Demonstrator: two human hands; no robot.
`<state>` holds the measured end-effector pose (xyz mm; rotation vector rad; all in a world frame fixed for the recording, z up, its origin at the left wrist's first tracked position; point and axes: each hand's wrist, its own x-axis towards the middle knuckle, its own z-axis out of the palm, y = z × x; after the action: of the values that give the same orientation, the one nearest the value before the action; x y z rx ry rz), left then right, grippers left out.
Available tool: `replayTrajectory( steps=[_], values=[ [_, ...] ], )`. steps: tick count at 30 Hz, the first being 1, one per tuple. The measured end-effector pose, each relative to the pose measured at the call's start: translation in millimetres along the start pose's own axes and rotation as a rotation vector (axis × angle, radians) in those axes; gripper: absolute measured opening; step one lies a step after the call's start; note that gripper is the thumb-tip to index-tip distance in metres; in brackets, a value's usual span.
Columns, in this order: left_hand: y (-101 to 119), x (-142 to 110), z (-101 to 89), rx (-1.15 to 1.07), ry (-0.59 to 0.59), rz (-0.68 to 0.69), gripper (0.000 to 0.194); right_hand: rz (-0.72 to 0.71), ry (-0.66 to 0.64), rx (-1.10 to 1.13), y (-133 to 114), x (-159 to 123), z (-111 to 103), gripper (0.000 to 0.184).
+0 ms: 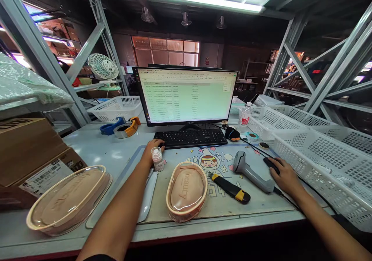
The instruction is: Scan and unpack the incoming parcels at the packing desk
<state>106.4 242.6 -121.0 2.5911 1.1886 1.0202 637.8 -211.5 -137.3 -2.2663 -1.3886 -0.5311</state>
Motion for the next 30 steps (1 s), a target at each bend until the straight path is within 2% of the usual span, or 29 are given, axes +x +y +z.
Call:
replayTrajectory(
  steps=[11, 21, 26, 30],
  values=[
    [8.7, -0.8, -5.6, 0.003, -0.022, -0.024, 0.038, 0.004, 0.005, -0.006, 0.6, -1.8, -1.2, 0.055],
    [31.4, -8.7, -22.5, 0.032, -0.046, -0.070, 0.032, -0.075, 0.000, 0.069, 14.4, -3.8, 5.3, 0.057],
    [39.5, -11.7, -29.6, 0.057, -0.066, -0.114, 0.030, -0.052, 0.034, 0.068, 3.2, 6.8, -17.2, 0.060],
    [43.2, -16.1, -33.7, 0.100, -0.089, -0.174, 0.033, -0.123, 0.258, 0.106, -29.1, 48.1, -49.7, 0.047]
  ],
)
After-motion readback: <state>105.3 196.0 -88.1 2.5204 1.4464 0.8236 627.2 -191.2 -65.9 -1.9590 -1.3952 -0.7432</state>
